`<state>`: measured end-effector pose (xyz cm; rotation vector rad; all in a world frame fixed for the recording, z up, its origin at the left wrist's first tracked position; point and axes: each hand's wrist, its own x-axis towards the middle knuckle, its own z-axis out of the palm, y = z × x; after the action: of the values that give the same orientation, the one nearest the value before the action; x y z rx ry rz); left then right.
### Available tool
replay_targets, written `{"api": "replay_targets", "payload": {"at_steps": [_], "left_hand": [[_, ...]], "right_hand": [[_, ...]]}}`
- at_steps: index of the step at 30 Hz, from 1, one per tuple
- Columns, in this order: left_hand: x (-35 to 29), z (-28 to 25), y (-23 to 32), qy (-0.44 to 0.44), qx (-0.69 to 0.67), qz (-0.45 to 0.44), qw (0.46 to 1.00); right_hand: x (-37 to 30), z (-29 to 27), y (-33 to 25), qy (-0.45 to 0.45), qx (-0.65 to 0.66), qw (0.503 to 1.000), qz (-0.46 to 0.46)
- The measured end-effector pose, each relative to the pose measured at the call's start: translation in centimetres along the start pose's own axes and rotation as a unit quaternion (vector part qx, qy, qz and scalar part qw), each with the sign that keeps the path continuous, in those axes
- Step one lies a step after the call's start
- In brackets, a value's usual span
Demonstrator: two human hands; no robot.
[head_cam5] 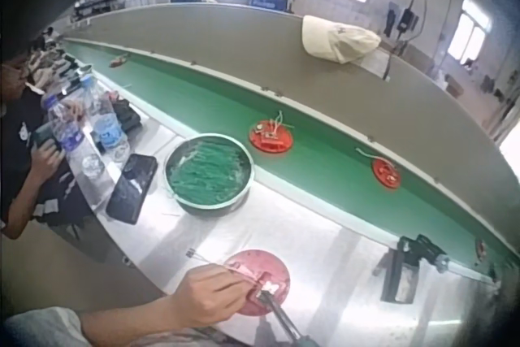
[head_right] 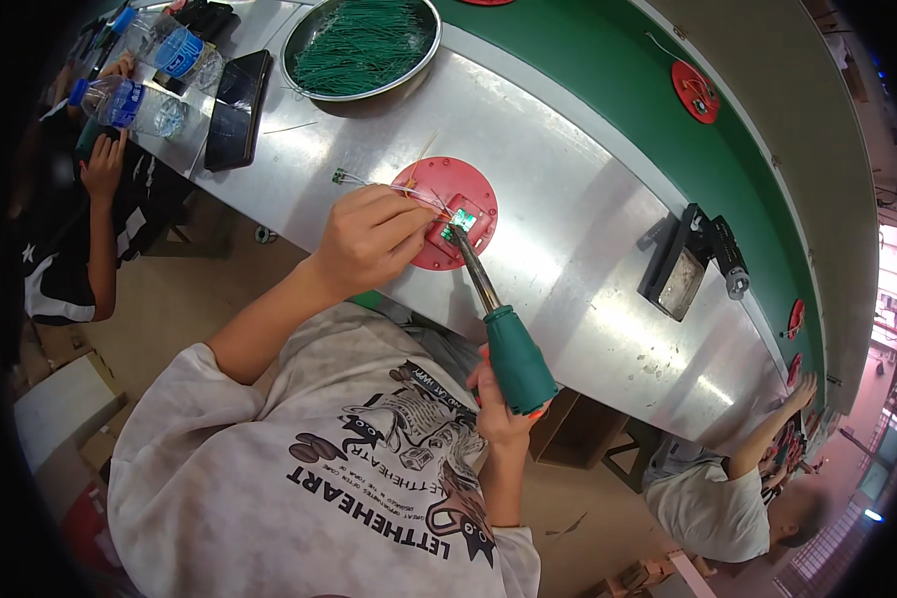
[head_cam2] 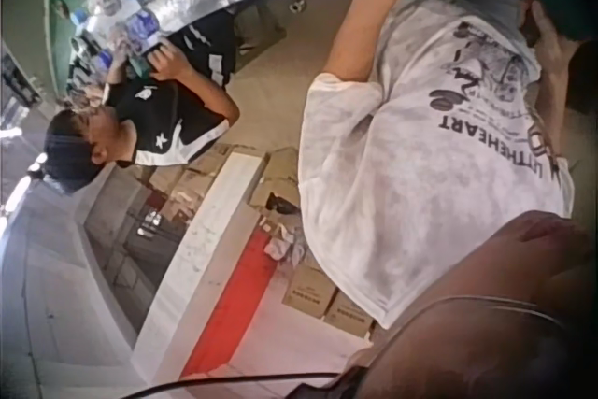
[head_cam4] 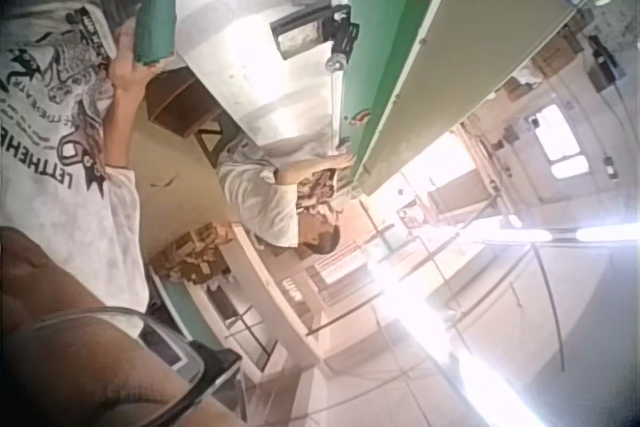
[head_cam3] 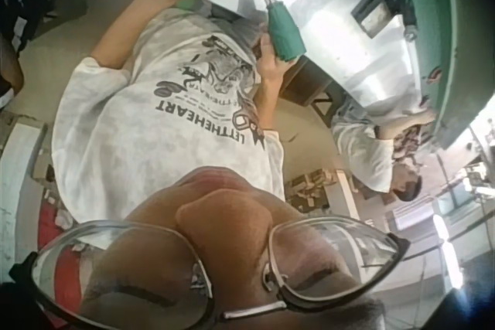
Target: Soldering electronic components onto circuit boards on an assembly line.
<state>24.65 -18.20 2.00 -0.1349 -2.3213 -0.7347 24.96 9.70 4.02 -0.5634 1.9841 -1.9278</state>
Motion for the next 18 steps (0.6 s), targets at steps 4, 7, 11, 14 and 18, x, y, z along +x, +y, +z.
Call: {"api": "replay_targets", "payload": {"at_steps": [4,7,11,14,18], "left_hand": [[-0.2,-0.07,0.08,0.0,0.0,0.005,1.0],[0.0,0.04,-0.16,0.002,-0.004,0.004,1.0],[0.03,0.1,-0.27,0.007,-0.009,0.005,1.0],[-0.1,0.02,-0.11,0.004,-0.006,0.003,1.0],[-0.1,0.11,-0.18,-0.002,-0.005,0.004,1.0]], "right_hand": [[-0.58,-0.12,-0.46,0.017,-0.006,0.999,0.046],[-0.2,0.0,-0.36,0.018,-0.004,0.999,0.045],[0.04,0.17,-0.17,0.05,0.042,0.995,0.079],[-0.29,0.52,0.06,0.075,0.075,0.993,0.042],[0.16,0.46,-0.51,0.129,0.085,0.988,-0.014]]}}
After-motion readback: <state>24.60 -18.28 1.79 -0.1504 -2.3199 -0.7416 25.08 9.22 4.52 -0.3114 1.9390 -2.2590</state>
